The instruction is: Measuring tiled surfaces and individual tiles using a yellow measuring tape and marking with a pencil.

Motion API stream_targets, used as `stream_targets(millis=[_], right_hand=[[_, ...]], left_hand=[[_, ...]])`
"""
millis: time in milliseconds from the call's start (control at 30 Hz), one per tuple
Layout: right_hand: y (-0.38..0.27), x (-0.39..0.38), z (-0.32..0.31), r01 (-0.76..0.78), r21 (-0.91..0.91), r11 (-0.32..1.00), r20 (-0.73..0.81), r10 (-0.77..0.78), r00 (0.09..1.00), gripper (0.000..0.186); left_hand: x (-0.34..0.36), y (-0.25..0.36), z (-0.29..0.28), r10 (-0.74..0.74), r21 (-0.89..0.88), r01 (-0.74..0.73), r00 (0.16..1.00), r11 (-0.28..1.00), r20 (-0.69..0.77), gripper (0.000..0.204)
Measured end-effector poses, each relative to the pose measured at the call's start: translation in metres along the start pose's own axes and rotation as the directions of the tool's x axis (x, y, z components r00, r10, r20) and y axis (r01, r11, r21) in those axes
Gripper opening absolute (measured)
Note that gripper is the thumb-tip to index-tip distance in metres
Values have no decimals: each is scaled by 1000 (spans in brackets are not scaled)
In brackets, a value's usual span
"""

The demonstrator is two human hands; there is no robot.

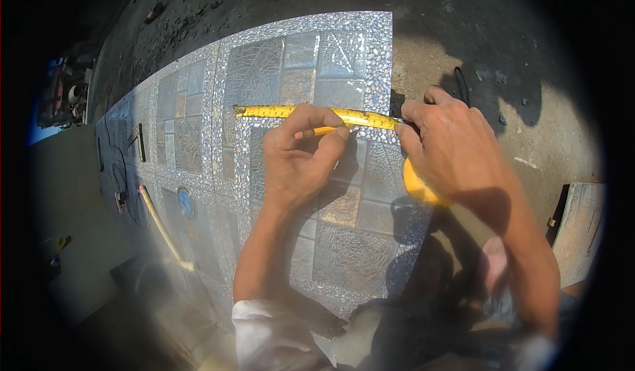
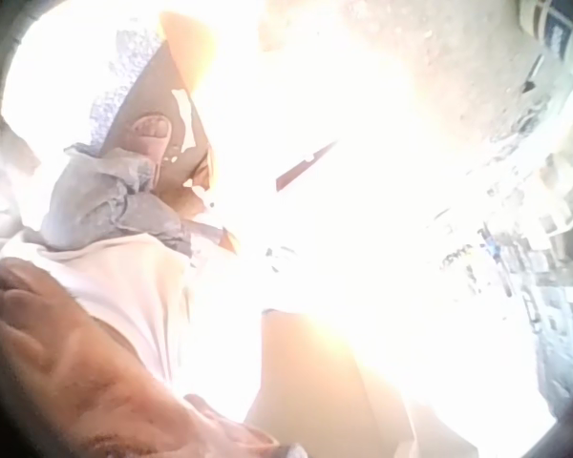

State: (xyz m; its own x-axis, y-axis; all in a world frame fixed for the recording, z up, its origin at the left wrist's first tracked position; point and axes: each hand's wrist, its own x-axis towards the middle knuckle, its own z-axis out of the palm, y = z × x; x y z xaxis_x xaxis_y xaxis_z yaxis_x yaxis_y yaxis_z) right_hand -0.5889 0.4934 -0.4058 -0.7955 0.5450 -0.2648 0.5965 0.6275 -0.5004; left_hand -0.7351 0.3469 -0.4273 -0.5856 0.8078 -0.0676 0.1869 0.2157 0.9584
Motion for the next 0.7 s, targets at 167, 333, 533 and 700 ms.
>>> stream_targets(millis=[167,333,533,700], right_hand=[[0,2,0,6,-2,1000,3,-6,1000,28],[2,2,-4,-16,37,999,47,14,999,29],[0,1,-4,-31,29,999,35,30,999,31],[-2,5,-6,-63,36,997,73,60,995,32]], left_hand=[[2,1,-1,23,4,-23,1000,1000,-11,5],[1,2,1,-4,37,4,1000,999,2,6],[0,4,2,-55,6,55,998,998,-4,6],[2,5,2,-59,44,58,998,997,10,6]])
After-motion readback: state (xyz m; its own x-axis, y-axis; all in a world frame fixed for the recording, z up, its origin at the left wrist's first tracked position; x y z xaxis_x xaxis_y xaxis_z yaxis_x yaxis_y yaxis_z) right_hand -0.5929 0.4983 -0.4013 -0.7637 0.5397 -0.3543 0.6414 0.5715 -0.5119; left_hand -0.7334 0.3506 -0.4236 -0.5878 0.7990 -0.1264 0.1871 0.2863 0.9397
